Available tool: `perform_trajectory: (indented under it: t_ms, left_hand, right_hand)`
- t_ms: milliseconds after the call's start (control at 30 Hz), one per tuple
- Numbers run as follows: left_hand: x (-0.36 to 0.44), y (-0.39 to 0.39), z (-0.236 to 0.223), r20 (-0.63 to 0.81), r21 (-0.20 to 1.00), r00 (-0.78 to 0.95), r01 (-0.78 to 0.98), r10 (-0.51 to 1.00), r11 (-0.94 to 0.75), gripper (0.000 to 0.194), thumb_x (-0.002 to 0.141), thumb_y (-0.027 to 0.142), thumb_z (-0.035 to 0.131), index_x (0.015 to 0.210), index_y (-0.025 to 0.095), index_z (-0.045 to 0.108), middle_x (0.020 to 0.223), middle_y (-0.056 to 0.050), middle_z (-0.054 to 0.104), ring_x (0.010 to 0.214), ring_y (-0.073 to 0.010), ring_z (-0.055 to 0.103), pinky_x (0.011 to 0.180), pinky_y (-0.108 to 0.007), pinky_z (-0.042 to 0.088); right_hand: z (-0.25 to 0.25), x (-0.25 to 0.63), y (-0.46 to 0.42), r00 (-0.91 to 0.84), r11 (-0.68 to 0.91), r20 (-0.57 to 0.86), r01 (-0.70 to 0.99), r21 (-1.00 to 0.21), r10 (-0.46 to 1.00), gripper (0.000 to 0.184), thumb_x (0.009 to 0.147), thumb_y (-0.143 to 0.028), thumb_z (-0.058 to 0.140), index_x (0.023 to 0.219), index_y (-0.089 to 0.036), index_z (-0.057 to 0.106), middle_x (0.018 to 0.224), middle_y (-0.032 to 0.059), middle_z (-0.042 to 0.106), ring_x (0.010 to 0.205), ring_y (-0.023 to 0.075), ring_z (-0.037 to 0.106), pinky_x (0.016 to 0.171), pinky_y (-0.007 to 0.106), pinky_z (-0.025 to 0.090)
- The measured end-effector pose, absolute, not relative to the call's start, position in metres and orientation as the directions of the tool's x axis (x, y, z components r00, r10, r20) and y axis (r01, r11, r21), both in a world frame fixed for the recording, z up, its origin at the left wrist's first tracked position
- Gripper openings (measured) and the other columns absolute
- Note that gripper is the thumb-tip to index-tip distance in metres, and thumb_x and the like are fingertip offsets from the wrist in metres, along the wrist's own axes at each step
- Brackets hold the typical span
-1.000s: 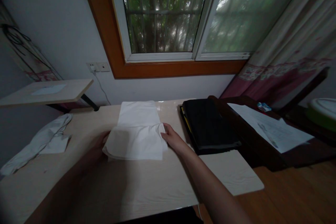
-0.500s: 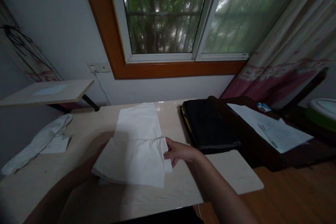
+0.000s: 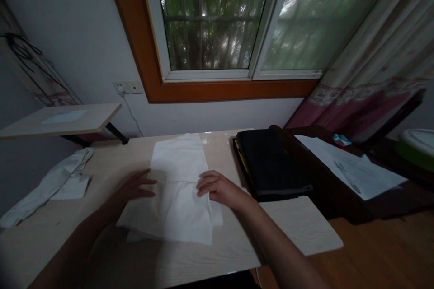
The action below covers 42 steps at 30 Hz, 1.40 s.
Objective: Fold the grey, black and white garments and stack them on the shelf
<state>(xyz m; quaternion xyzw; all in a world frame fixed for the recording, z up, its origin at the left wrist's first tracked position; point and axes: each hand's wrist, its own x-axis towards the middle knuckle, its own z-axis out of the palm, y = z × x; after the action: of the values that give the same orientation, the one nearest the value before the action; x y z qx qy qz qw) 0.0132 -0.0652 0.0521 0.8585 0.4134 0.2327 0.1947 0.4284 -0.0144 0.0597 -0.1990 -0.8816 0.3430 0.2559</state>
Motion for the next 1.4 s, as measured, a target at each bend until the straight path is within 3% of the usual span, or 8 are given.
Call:
perform_trajectory:
  t_ms: [100,267,367,500,633,967,1167,1400]
  left_hand:
    - [0.014,-0.051,0.058,0.128,0.692,0.473,0.587,0.872,-0.420,0.030,0.087,0.040,0.067,0.110,0.027,0.079,0.116,-0.008,0.077,0.114,-0.0291,0.068,0.102,-0.043,0.051]
    - [0.024,-0.007,0.065,0.085,0.872,0.034,0.481,0.996,-0.091,0.035,0.084,0.049,0.058,0.088,0.018,0.074,0.088,-0.007,0.076,0.087,-0.0266,0.070,0.080,-0.036,0.054]
    - [0.030,0.016,0.058,0.065,0.871,-0.176,0.490,0.982,0.031,0.043,0.086,0.054,0.053,0.104,0.018,0.069,0.097,-0.007,0.074,0.092,-0.0254,0.068,0.083,-0.036,0.053]
    - [0.031,0.029,0.040,0.013,0.834,-0.292,0.531,0.956,0.151,0.065,0.079,0.052,0.064,0.132,0.016,0.056,0.087,-0.004,0.069,0.077,-0.0227,0.066,0.075,-0.035,0.052]
    - [0.027,0.024,0.030,0.015,0.818,-0.267,0.557,0.964,0.142,0.084,0.073,0.049,0.072,0.145,0.014,0.045,0.086,-0.003,0.065,0.072,-0.0212,0.065,0.072,-0.035,0.052]
    - [0.038,-0.013,0.044,-0.028,0.707,-0.035,0.706,0.999,0.045,0.105,0.074,0.042,0.073,0.160,0.015,0.020,0.116,-0.014,0.072,0.101,-0.0313,0.071,0.092,-0.044,0.053]
    - [0.040,-0.037,0.060,-0.074,0.671,0.047,0.741,0.996,0.015,0.100,0.071,0.040,0.075,0.158,0.020,0.030,0.125,-0.016,0.071,0.110,-0.0363,0.070,0.093,-0.046,0.053]
    - [0.018,-0.064,0.074,-0.236,0.735,0.391,0.670,0.890,-0.099,0.079,0.075,0.049,0.075,0.148,0.033,0.052,0.125,-0.008,0.074,0.103,-0.0309,0.073,0.084,-0.037,0.057]
  right_hand:
    - [0.055,0.421,-0.002,-0.733,0.472,0.222,0.151,-0.868,0.643,0.026,0.095,-0.042,0.063,0.102,-0.023,0.080,0.103,0.0085,0.077,0.102,0.0233,0.068,0.097,0.040,0.051]
    - [0.047,0.400,0.030,-0.276,0.201,0.127,0.260,-0.944,0.953,0.034,0.089,-0.047,0.059,0.085,-0.016,0.074,0.085,0.0055,0.074,0.081,0.0217,0.065,0.076,0.032,0.051]
    - [0.040,0.391,0.045,-0.094,0.186,0.163,0.381,-0.906,0.982,0.038,0.092,-0.049,0.051,0.086,-0.018,0.070,0.085,0.0053,0.073,0.083,0.0217,0.063,0.077,0.031,0.049]
    - [0.032,0.390,0.050,-0.083,0.124,0.096,0.498,-0.858,0.992,0.041,0.089,-0.046,0.057,0.120,-0.020,0.064,0.082,0.0025,0.070,0.074,0.0194,0.062,0.070,0.028,0.047]
    - [0.030,0.395,0.045,-0.122,0.118,0.062,0.541,-0.833,0.991,0.058,0.086,-0.038,0.063,0.139,-0.020,0.051,0.075,-0.0023,0.065,0.066,0.0176,0.059,0.064,0.027,0.044]
    - [0.038,0.402,0.027,-0.194,0.119,-0.003,0.613,-0.781,0.981,0.059,0.084,-0.028,0.066,0.140,-0.021,0.050,0.082,-0.0008,0.066,0.073,0.0183,0.062,0.067,0.027,0.044]
    - [0.038,0.416,0.013,-0.378,0.102,-0.104,0.488,-0.867,0.920,0.062,0.081,-0.029,0.070,0.140,-0.024,0.054,0.078,-0.0038,0.058,0.065,0.0144,0.057,0.058,0.025,0.047]
    - [0.060,0.438,-0.003,-0.689,-0.172,-0.420,0.401,-0.900,0.591,0.074,0.071,-0.032,0.083,0.141,-0.025,0.057,0.071,-0.0074,0.054,0.053,0.0084,0.055,0.053,0.022,0.052]
